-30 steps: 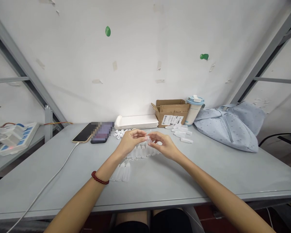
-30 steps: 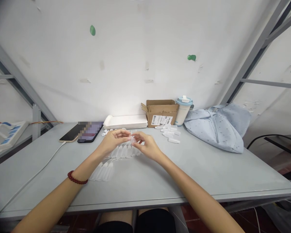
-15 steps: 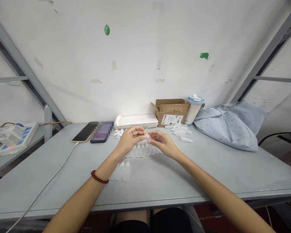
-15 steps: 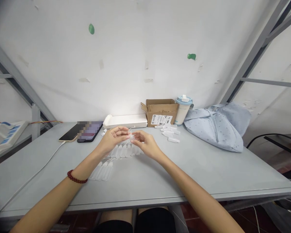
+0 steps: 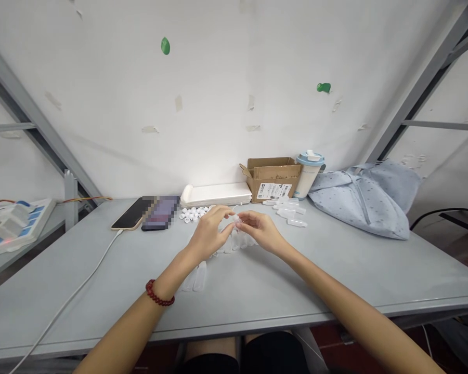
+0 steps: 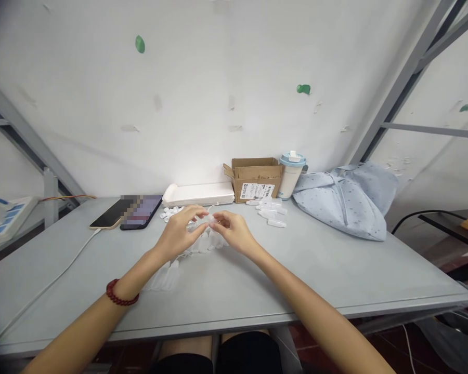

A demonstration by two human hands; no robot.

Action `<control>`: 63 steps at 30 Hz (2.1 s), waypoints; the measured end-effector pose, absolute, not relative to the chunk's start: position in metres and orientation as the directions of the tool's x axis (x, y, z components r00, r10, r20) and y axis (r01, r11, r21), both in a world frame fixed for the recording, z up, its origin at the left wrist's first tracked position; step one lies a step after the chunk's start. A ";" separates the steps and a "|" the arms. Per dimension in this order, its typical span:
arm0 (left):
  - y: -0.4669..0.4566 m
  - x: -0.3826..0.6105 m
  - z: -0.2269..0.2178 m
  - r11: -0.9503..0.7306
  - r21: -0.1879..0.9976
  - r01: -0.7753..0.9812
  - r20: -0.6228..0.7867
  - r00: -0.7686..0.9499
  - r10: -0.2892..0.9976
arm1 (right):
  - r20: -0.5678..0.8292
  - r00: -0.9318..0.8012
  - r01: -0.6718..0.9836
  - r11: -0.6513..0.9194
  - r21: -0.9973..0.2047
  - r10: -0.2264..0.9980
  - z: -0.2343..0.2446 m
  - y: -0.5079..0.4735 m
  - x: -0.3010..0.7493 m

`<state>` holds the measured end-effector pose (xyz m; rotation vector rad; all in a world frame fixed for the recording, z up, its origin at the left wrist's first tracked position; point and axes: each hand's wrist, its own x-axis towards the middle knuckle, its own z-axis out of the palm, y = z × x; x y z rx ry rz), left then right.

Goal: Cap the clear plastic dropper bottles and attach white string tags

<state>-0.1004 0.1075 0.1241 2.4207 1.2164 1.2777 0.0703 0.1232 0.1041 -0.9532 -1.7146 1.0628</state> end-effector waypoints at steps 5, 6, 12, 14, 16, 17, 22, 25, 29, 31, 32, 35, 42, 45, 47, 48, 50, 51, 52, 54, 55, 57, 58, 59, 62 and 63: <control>0.107 -0.101 0.121 -0.784 0.242 0.572 0.666 0.490 0.563 | 0.263 -0.289 0.102 0.303 -0.948 0.921 0.104 0.124 0.070; 0.107 -0.101 0.120 -0.783 0.230 0.578 0.656 0.502 0.564 | 0.254 -0.288 0.092 0.291 -0.952 0.923 0.104 0.124 0.070; 0.107 -0.100 0.120 -0.763 0.152 0.629 0.613 0.545 0.572 | 0.212 -0.266 0.005 0.222 -0.975 0.940 0.105 0.122 0.068; 0.108 -0.100 0.120 -0.757 0.134 0.639 0.610 0.549 0.571 | 0.210 -0.256 -0.014 0.214 -0.977 0.943 0.105 0.122 0.067; 0.108 -0.101 0.120 -0.753 0.125 0.646 0.606 0.551 0.574 | 0.202 -0.244 -0.017 0.204 -0.979 0.948 0.105 0.121 0.066; 0.107 -0.101 0.121 -0.751 0.122 0.649 0.604 0.552 0.575 | 0.196 -0.237 -0.015 0.198 -0.980 0.951 0.105 0.121 0.066; 0.107 -0.100 0.123 -0.741 0.101 0.663 0.582 0.565 0.585 | 0.171 -0.249 -0.021 0.171 -0.985 0.953 0.106 0.118 0.064; 0.106 -0.098 0.123 -0.729 0.106 0.676 0.578 0.555 0.598 | 0.175 -0.265 -0.011 0.178 -0.984 0.948 0.106 0.118 0.064; 0.103 -0.097 0.124 -0.716 0.146 0.682 0.585 0.525 0.619 | 0.177 -0.269 0.005 0.185 -0.983 0.947 0.108 0.119 0.065; 0.101 -0.099 0.127 -0.717 0.171 0.675 0.572 0.524 0.630 | 0.182 -0.274 0.013 0.193 -0.981 0.944 0.110 0.118 0.066; 0.100 -0.100 0.128 -0.718 0.186 0.671 0.561 0.527 0.638 | 0.180 -0.282 0.021 0.194 -0.981 0.942 0.111 0.118 0.066; 0.100 -0.105 0.133 -0.717 0.232 0.658 0.520 0.539 0.663 | 0.146 -0.326 0.072 0.179 -0.981 0.934 0.115 0.116 0.067; 0.085 -0.118 0.127 -0.700 0.330 0.634 0.422 0.564 0.710 | 0.004 -0.530 0.213 0.138 -0.967 0.848 0.116 0.112 0.070; 0.071 -0.129 0.121 -0.686 0.366 0.628 0.382 0.571 0.727 | -0.028 -0.626 0.243 0.161 -0.957 0.780 0.114 0.108 0.069; 0.061 -0.138 0.119 -0.676 0.388 0.626 0.349 0.579 0.737 | -0.056 -0.691 0.248 0.163 -0.955 0.721 0.114 0.104 0.067; 0.056 -0.142 0.118 -0.669 0.399 0.627 0.333 0.581 0.743 | -0.071 -0.725 0.250 0.166 -0.954 0.686 0.114 0.102 0.067; 0.046 -0.149 0.116 -0.656 0.417 0.629 0.307 0.582 0.753 | -0.098 -0.785 0.261 0.183 -0.948 0.611 0.115 0.099 0.065; 0.042 -0.151 0.115 -0.648 0.424 0.632 0.292 0.582 0.759 | -0.113 -0.808 0.273 0.198 -0.942 0.578 0.115 0.097 0.065; 0.038 -0.153 0.114 -0.640 0.429 0.637 0.277 0.582 0.765 | -0.125 -0.825 0.285 0.215 -0.934 0.550 0.114 0.096 0.064; 0.033 -0.156 0.112 -0.624 0.435 0.649 0.247 0.581 0.776 | -0.152 -0.847 0.312 0.245 -0.918 0.509 0.113 0.095 0.062; 0.031 -0.156 0.111 -0.617 0.436 0.656 0.235 0.579 0.781 | -0.167 -0.852 0.326 0.255 -0.910 0.496 0.112 0.094 0.061; 0.029 -0.158 0.110 -0.606 0.432 0.668 0.213 0.578 0.788 | -0.192 -0.856 0.348 0.260 -0.901 0.479 0.110 0.093 0.060; 0.029 -0.158 0.109 -0.601 0.428 0.674 0.204 0.576 0.791 | -0.204 -0.857 0.356 0.259 -0.898 0.473 0.110 0.093 0.060; 0.029 -0.159 0.109 -0.597 0.424 0.682 0.196 0.574 0.795 | -0.214 -0.858 0.364 0.258 -0.895 0.468 0.110 0.092 0.059; 0.030 -0.161 0.109 -0.592 0.406 0.696 0.185 0.572 0.799 | -0.234 -0.859 0.381 0.263 -0.886 0.456 0.110 0.091 0.058; 0.030 -0.162 0.109 -0.594 0.402 0.697 0.187 0.573 0.798 | -0.238 -0.859 0.386 0.269 -0.882 0.454 0.110 0.090 0.057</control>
